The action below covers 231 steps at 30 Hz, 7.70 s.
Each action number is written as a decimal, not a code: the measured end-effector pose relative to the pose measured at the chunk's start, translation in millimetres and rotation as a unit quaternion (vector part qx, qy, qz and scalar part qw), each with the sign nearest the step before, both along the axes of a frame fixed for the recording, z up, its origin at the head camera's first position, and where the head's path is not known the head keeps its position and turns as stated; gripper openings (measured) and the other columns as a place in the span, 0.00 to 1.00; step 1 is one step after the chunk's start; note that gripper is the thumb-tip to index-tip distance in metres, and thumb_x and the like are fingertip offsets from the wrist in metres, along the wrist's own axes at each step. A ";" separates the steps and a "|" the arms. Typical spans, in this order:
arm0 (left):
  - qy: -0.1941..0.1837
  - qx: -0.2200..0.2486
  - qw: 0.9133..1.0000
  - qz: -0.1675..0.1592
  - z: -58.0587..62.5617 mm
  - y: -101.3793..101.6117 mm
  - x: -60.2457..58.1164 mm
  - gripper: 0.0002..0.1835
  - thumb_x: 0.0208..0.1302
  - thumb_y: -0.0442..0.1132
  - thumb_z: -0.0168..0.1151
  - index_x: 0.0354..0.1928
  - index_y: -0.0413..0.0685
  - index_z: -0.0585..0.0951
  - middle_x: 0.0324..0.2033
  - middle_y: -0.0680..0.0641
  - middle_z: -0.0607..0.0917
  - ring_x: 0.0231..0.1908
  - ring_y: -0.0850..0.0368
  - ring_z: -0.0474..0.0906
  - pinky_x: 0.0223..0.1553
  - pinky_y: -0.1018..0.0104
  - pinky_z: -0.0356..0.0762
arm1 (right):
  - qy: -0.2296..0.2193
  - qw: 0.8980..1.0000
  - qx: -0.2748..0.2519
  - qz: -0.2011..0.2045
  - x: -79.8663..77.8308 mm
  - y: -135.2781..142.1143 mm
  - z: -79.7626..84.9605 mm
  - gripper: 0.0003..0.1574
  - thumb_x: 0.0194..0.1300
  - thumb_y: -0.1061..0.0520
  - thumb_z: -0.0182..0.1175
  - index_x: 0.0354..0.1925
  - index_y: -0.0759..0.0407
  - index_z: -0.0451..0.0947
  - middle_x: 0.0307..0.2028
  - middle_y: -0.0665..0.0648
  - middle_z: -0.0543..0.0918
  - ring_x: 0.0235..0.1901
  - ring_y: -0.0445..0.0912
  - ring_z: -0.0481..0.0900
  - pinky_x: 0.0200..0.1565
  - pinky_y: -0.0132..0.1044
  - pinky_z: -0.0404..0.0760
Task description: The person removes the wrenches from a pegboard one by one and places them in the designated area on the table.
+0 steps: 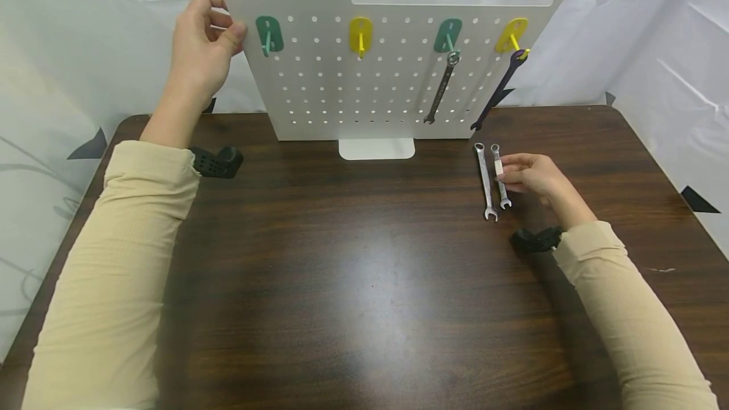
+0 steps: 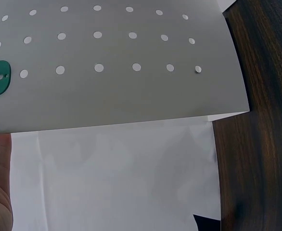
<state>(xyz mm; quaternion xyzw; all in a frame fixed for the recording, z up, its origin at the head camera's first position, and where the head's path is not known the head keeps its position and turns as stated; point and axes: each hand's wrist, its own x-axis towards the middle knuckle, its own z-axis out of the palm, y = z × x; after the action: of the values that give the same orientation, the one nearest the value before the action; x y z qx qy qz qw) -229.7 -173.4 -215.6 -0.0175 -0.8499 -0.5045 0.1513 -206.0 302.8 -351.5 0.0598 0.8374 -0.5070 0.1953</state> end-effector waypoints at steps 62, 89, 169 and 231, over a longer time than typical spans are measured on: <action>-0.006 0.004 1.000 0.002 -1.7 -0.1 -2.3 0.11 0.69 0.41 0.53 0.52 0.57 0.73 0.34 0.64 0.69 0.37 0.73 0.71 0.59 0.71 0.79 | 0.096 0.995 -0.003 0.002 10.3 -38.6 59.8 0.24 0.69 0.57 0.55 0.59 0.66 0.66 0.28 0.31 0.80 0.33 0.26 0.79 0.39 0.21 0.84; 0.013 -0.011 1.000 0.005 -5.4 -0.4 -2.6 0.13 0.69 0.41 0.53 0.54 0.53 0.72 0.32 0.64 0.69 0.35 0.74 0.71 0.58 0.72 0.79 | 0.202 0.978 -0.052 -0.022 6.7 -114.5 90.5 0.30 0.68 0.59 0.55 0.66 0.62 0.64 0.60 0.63 0.73 0.57 0.45 0.76 0.60 0.34 0.78; -0.002 0.018 1.000 -0.008 -5.3 -1.0 -3.9 0.10 0.70 0.39 0.52 0.51 0.57 0.72 0.33 0.62 0.70 0.36 0.72 0.72 0.60 0.69 0.78 | 0.176 0.959 -0.217 -0.046 28.1 -120.3 105.9 0.12 0.62 0.66 0.62 0.45 0.58 0.75 0.28 0.45 0.80 0.30 0.34 0.81 0.34 0.24 0.85; -0.004 0.021 1.000 -0.001 -7.2 -1.4 -4.7 0.10 0.69 0.41 0.53 0.50 0.58 0.72 0.33 0.63 0.70 0.36 0.72 0.72 0.61 0.68 0.78 | 0.165 0.954 -0.235 -0.086 27.6 -33.3 57.2 0.07 0.61 0.65 0.62 0.33 0.52 0.78 0.27 0.44 0.84 0.28 0.34 0.80 0.30 0.25 0.86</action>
<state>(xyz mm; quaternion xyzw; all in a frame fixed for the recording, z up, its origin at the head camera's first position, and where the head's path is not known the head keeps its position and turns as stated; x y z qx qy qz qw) -234.3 -174.8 -222.8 -0.0135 -0.8394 -0.5229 0.1477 -178.3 269.5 -294.3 -0.0003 0.7065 -0.7075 0.0190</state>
